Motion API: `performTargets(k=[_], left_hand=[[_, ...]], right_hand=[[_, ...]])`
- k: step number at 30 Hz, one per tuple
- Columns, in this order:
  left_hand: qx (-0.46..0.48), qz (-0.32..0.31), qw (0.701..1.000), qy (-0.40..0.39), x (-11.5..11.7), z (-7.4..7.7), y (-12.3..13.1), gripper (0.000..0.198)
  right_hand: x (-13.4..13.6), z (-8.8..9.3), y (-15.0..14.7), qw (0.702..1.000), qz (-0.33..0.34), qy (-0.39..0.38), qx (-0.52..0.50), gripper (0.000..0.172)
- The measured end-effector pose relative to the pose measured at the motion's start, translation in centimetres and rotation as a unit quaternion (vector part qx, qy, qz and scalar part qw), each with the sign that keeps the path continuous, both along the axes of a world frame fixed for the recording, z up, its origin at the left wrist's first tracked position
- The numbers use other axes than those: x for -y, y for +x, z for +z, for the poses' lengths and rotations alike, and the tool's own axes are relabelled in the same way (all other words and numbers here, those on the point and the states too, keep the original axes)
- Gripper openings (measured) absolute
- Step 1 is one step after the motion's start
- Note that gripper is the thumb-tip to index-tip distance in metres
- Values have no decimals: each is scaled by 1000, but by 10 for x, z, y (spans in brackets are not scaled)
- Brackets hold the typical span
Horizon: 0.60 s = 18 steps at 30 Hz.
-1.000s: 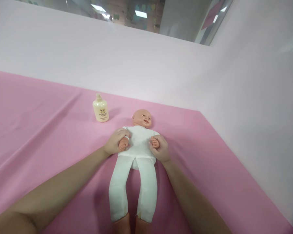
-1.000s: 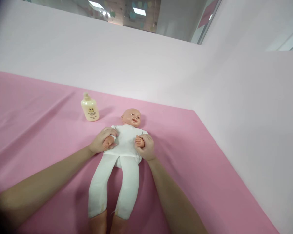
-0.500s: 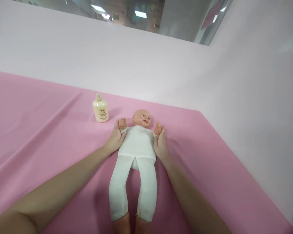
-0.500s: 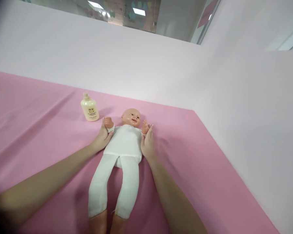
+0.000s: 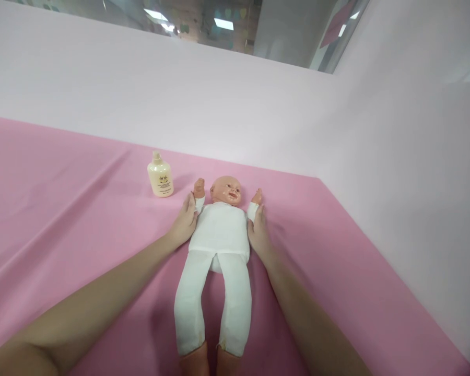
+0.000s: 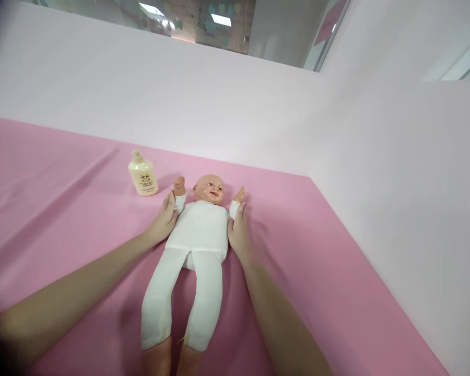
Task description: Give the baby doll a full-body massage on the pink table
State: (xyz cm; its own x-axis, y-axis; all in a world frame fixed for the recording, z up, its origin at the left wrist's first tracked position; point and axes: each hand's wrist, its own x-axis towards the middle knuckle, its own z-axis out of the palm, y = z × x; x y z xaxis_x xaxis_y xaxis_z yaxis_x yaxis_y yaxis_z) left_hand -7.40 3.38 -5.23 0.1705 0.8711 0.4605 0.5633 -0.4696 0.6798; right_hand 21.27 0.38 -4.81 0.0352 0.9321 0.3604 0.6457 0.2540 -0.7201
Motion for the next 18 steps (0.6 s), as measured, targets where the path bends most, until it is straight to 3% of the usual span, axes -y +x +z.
performTargets(k=[11, 18], left_hand=[[11, 42, 999, 6, 4, 5, -2, 41], [-17, 22, 1000, -9, 4, 11, -3, 51]], right_hand=[[1, 4, 0, 999, -22, 38, -4, 49], [4, 9, -1, 999, -15, 45, -2, 49]])
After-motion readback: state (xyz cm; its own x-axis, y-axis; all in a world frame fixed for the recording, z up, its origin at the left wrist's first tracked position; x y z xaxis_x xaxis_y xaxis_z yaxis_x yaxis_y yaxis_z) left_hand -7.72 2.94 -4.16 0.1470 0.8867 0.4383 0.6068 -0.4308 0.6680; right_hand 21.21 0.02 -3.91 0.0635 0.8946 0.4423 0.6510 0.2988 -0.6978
